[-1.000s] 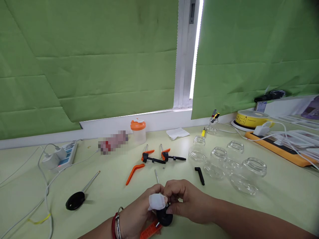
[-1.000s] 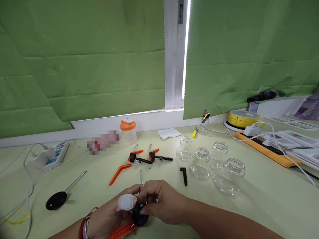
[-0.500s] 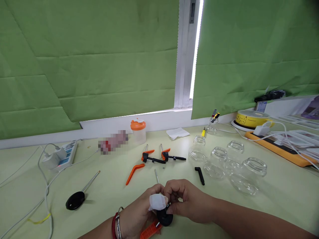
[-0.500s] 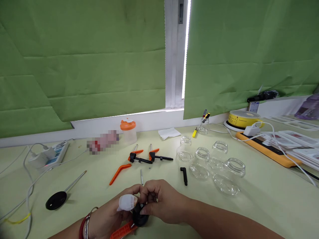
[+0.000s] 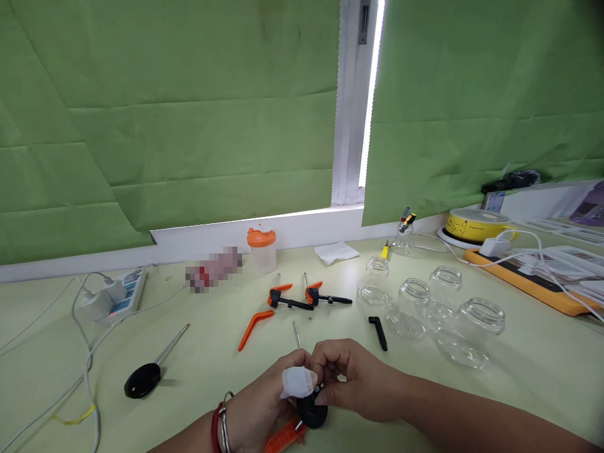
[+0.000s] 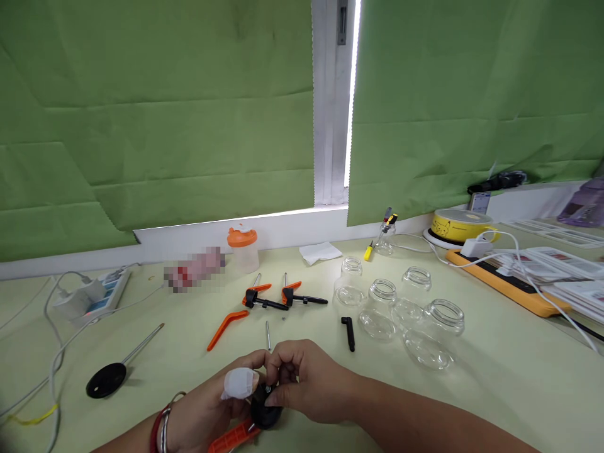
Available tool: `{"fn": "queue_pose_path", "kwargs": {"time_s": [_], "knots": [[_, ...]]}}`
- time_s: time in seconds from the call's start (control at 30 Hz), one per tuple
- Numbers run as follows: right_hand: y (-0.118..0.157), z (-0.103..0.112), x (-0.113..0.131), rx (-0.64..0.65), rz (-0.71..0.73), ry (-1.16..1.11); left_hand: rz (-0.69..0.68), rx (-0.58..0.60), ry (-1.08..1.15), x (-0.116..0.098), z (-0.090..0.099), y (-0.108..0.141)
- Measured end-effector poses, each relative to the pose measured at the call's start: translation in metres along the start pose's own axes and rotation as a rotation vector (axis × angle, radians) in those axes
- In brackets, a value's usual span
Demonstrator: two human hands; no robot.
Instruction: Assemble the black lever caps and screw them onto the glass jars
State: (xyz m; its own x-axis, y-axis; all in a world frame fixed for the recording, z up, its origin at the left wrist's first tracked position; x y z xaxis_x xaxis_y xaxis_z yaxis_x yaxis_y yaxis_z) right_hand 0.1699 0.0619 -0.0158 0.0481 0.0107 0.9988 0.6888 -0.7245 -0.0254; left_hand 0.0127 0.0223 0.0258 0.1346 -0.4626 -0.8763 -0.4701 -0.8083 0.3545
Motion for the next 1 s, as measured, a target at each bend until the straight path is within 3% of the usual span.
{"fn": "queue_pose_path", "kwargs": {"time_s": [0.73, 1.0], "knots": [[-0.001, 0.001, 0.003, -0.006, 0.007, 0.013, 0.051, 0.045, -0.06, 0.017, 0.019, -0.008], [-0.002, 0.003, 0.0, 0.001, -0.002, 0.014, 0.036, 0.04, -0.034, 0.016, 0.017, -0.01]]}}
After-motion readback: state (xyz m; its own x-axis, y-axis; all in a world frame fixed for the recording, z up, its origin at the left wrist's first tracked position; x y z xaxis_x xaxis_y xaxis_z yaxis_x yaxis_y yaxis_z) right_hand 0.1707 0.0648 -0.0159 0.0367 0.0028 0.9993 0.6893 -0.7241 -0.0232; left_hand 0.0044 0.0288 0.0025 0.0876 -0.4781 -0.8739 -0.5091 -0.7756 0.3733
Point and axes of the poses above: each hand's wrist, its own y-axis away from the middle knuckle, its own z-axis out of the back of the hand, x = y × z, the point moved 1 cm from there along -y, towards the middle knuckle, and after that the axes turned 7 degrees about -y, right-handed, at the moved point
